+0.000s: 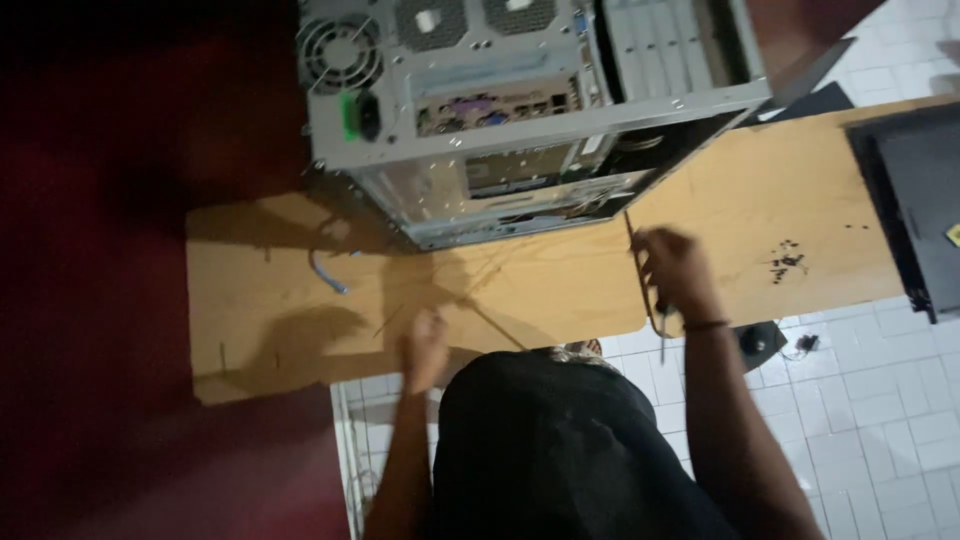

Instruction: The person turns over a computer case and uses a screwdriver to remove screws from the back panel. They then pull out a bundle of wires and use the screwdriver to detach components from the interior.

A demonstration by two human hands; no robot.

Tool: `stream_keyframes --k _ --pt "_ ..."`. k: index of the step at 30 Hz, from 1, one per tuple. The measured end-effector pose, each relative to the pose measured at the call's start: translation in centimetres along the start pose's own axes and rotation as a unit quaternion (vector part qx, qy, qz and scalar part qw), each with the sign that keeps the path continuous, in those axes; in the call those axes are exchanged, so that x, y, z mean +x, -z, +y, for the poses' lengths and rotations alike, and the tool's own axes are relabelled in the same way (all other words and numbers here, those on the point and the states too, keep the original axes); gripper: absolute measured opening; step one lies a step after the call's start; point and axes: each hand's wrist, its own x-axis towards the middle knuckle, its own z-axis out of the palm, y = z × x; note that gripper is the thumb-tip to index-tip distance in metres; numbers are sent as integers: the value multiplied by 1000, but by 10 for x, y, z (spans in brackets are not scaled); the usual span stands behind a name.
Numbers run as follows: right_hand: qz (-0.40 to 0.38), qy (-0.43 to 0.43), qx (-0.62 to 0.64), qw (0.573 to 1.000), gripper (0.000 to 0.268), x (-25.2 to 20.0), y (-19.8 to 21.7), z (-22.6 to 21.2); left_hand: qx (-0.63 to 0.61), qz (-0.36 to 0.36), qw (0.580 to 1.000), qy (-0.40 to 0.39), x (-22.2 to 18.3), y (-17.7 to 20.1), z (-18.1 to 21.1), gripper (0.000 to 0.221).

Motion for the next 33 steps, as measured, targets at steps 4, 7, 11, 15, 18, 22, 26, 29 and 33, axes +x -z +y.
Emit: stream_keyframes --k 4,7,11,15,18,22,26,29,33 --pt "-27 -92 -5 995 38 -10 -31 32 115 -214 951 -190 -2 -79 -48 31" --pt "-29 -119 -15 992 62 6 -60 3 134 -284 924 -217 -14 -75 6 23" --pt "-26 -53 -39 998 50 40 -97 -6 166 -289 919 -210 -9 -71 56 17" --pt "19 -79 206 975 42 66 -143 39 76 -232 945 -220 -3 -69 73 25" --pt "9 -123 264 957 47 65 -154 45 38 -204 957 -202 1 -83 61 26" --pt "-38 -153 264 951 30 52 -143 20 -5 -169 975 -147 -13 -75 86 30" --pt "-77 -122 213 966 22 25 -123 3 -28 -154 979 -129 -3 -83 106 32" --pt "-163 -76 21 983 34 20 -125 33 -30 -141 985 -99 3 -101 139 52" --pt "-119 156 -206 959 36 36 -172 130 56 -133 978 -149 19 -144 179 66"
